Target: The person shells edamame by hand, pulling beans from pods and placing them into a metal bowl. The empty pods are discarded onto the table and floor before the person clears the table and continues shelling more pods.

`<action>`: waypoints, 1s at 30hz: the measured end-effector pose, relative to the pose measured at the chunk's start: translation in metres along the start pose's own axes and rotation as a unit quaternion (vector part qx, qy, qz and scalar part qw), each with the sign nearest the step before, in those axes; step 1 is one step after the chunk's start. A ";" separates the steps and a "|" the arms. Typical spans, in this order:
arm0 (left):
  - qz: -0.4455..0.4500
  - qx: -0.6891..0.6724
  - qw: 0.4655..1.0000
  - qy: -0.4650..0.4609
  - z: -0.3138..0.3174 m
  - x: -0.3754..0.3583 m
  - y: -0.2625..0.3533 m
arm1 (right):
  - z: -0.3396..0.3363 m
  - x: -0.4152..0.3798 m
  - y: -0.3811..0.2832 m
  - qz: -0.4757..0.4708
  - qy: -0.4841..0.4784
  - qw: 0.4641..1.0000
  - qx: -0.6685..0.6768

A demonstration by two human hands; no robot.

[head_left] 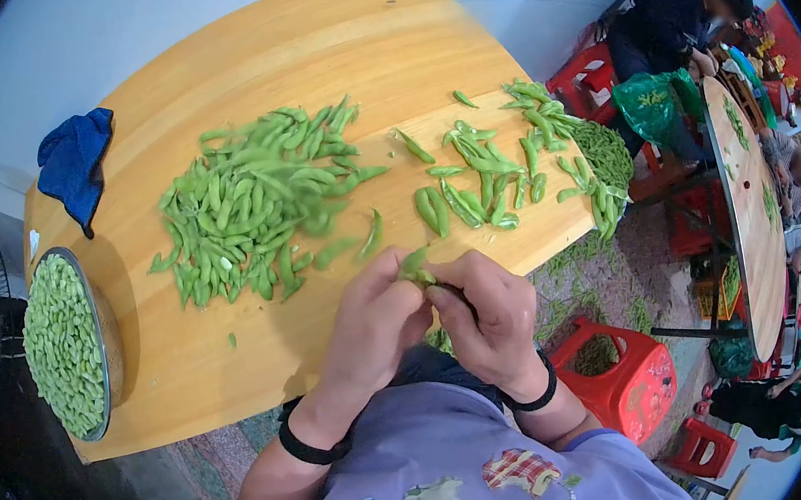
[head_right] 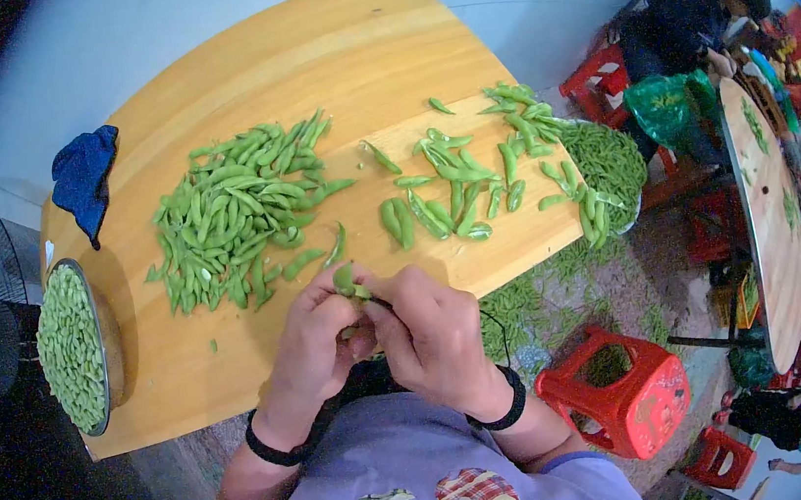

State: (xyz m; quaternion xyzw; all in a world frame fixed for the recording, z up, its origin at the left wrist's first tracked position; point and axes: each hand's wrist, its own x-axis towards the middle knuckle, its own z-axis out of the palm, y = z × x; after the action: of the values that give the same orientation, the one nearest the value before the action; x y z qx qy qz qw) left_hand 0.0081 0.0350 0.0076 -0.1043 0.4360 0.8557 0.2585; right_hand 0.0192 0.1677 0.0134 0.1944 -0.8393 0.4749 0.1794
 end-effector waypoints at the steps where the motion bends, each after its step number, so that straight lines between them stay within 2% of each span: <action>1: 0.006 0.010 1.000 -0.003 -0.001 0.002 0.000 | 0.001 0.002 0.000 0.020 -0.002 1.000 0.016; 6: 0.008 0.018 1.000 0.003 -0.002 0.008 -0.004 | 0.004 0.004 0.003 0.064 0.011 0.997 0.039; 8: 0.003 0.006 1.000 -0.013 -0.002 0.009 -0.002 | 0.004 0.004 0.009 0.159 0.035 0.977 0.137; 12: -0.019 -0.045 0.999 0.003 0.002 0.005 0.001 | 0.004 0.005 0.013 0.202 0.027 0.959 0.195; 14: -0.021 -0.076 0.997 0.021 0.003 0.003 0.000 | 0.000 0.006 0.013 0.194 0.014 0.966 0.172; 16: 0.027 0.065 0.998 0.003 0.000 0.002 -0.003 | 0.000 0.004 0.012 0.190 -0.001 0.970 0.150; 18: 0.042 0.078 0.996 0.010 -0.003 0.003 -0.005 | 0.004 0.004 0.010 0.219 0.020 0.945 0.241; 20: 0.054 0.093 0.994 0.015 -0.004 0.003 -0.004 | 0.002 0.000 0.008 0.203 0.012 0.954 0.218; 22: -0.011 -0.019 0.999 -0.031 -0.004 0.000 -0.001 | -0.001 -0.002 0.005 0.187 0.004 0.963 0.194; 24: -0.010 -0.017 0.999 -0.046 -0.005 0.000 0.000 | -0.004 -0.001 0.000 0.086 0.004 0.989 0.117; 29: -0.001 -0.004 0.997 -0.083 -0.005 -0.003 0.000 | -0.007 -0.005 0.002 0.057 0.001 0.990 0.130; 30: -0.009 0.046 0.998 -0.041 -0.002 -0.006 0.004 | -0.007 -0.005 0.000 0.061 0.012 0.989 0.132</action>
State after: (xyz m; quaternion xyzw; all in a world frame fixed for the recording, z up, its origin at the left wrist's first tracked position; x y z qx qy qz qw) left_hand 0.0110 0.0292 0.0110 -0.0605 0.4633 0.8358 0.2882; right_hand 0.0247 0.1746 0.0146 0.1591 -0.7772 0.5940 0.1333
